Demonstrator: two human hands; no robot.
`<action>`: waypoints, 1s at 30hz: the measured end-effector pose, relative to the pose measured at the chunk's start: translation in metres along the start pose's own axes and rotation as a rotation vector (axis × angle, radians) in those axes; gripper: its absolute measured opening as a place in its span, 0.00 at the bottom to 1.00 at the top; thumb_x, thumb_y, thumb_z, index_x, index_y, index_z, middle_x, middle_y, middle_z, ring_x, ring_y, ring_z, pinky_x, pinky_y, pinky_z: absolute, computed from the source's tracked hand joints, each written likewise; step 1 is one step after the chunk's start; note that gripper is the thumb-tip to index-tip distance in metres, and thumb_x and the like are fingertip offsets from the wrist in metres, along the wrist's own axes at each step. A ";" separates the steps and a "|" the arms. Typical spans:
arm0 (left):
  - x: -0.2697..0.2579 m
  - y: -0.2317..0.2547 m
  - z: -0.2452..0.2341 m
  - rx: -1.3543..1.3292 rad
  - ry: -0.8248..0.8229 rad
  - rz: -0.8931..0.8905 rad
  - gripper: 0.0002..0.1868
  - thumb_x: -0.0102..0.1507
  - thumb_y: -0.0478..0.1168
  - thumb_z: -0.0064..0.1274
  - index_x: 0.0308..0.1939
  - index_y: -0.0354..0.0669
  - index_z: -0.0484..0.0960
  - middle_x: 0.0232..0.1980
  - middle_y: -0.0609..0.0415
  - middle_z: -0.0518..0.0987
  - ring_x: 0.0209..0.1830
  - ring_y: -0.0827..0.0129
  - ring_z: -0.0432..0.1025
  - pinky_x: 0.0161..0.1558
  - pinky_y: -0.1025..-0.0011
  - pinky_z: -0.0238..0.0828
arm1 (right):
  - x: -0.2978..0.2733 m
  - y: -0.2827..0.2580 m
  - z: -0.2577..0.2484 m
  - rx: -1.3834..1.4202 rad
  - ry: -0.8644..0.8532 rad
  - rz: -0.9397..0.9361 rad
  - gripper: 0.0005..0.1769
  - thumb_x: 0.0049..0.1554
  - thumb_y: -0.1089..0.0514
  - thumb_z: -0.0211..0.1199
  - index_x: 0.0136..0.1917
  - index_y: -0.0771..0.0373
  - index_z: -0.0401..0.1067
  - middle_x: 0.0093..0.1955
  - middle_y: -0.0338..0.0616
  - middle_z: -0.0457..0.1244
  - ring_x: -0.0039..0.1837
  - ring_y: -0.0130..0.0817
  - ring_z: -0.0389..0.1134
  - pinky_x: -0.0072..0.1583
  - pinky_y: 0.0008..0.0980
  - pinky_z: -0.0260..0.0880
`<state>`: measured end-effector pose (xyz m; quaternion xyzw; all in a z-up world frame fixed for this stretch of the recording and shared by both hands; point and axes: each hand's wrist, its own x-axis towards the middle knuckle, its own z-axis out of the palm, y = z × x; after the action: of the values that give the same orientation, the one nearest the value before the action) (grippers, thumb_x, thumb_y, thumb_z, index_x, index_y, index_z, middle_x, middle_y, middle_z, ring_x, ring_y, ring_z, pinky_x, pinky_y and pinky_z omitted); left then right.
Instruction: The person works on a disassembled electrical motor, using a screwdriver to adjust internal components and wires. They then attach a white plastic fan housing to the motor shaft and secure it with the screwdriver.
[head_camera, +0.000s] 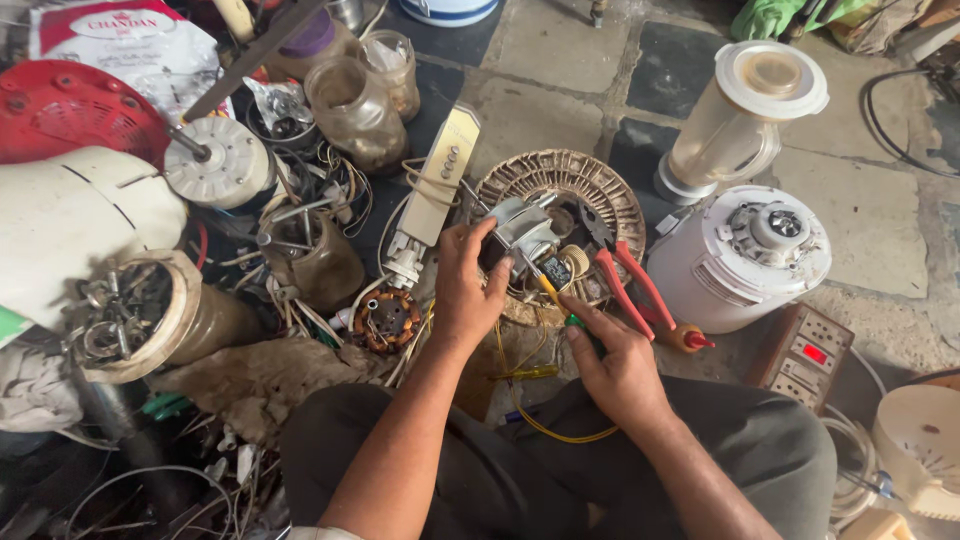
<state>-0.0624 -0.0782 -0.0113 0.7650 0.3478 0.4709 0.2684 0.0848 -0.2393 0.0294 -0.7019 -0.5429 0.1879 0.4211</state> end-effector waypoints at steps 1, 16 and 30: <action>0.001 -0.001 -0.001 -0.011 -0.008 -0.012 0.30 0.62 0.35 0.62 0.68 0.46 0.70 0.59 0.42 0.70 0.60 0.49 0.71 0.59 0.57 0.70 | 0.002 -0.003 0.001 -0.011 0.002 -0.009 0.21 0.60 0.60 0.61 0.67 0.57 0.73 0.58 0.53 0.71 0.60 0.44 0.74 0.58 0.37 0.73; 0.014 -0.013 -0.005 0.043 -0.065 0.079 0.28 0.61 0.39 0.65 0.64 0.44 0.73 0.51 0.46 0.74 0.53 0.49 0.71 0.55 0.55 0.68 | 0.006 -0.015 0.004 -0.199 -0.006 -0.046 0.22 0.59 0.58 0.63 0.67 0.51 0.74 0.49 0.48 0.71 0.52 0.45 0.73 0.54 0.41 0.73; 0.025 -0.015 -0.011 -0.022 -0.104 0.126 0.25 0.58 0.36 0.68 0.56 0.40 0.76 0.51 0.47 0.77 0.53 0.52 0.73 0.54 0.58 0.71 | 0.002 -0.003 0.013 -0.765 0.188 -0.373 0.29 0.53 0.59 0.68 0.68 0.45 0.74 0.48 0.42 0.65 0.48 0.43 0.68 0.49 0.42 0.73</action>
<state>-0.0683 -0.0488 -0.0047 0.8058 0.2792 0.4505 0.2643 0.0741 -0.2324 0.0241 -0.7113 -0.6503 -0.1708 0.2049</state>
